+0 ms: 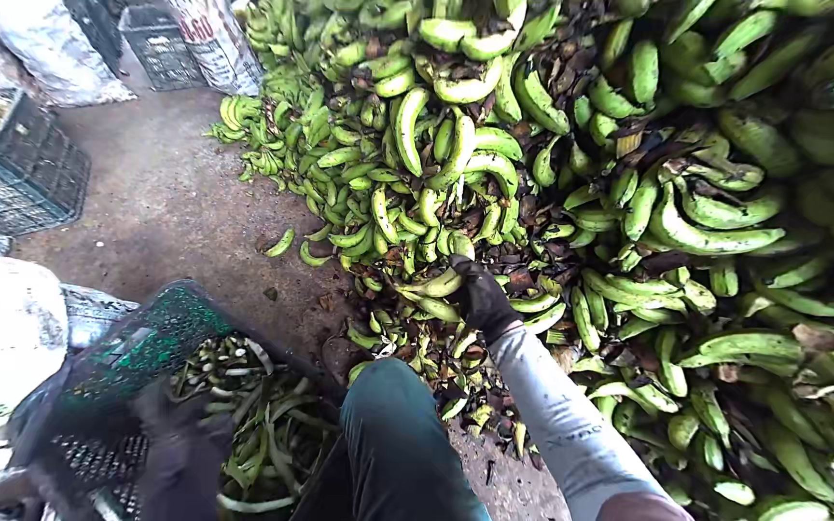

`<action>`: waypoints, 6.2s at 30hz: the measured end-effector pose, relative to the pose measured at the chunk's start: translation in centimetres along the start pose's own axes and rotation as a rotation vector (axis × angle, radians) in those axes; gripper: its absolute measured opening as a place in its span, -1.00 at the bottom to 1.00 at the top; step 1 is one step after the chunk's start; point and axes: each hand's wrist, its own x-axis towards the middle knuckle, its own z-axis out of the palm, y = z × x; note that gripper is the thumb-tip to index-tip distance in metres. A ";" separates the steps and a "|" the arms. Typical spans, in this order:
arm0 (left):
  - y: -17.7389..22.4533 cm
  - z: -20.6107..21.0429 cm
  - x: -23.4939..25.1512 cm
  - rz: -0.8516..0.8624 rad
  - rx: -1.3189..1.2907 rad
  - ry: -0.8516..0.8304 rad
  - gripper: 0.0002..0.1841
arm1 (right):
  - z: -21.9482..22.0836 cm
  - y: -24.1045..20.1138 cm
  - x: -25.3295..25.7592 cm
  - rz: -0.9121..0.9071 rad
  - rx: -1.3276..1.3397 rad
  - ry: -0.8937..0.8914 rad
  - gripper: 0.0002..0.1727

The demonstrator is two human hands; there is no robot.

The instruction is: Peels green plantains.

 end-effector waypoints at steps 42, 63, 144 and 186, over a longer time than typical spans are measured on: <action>0.2 -0.3 -3.6 0.077 0.231 0.323 -0.43 | 26.6 3.4 -16.8 0.530 0.167 -1.000 -0.44; 2.2 -3.3 -7.6 -0.127 -0.054 0.241 -0.60 | 26.6 4.0 -11.1 -0.245 -0.729 -0.650 -0.14; -0.1 -6.3 -1.6 0.010 -0.099 -0.189 -0.40 | 27.6 -0.5 -14.6 -0.064 0.375 -0.928 -0.53; -1.4 -3.8 -1.9 0.107 0.446 0.405 -0.35 | 31.6 -3.7 -17.3 -0.268 0.448 -0.484 -0.52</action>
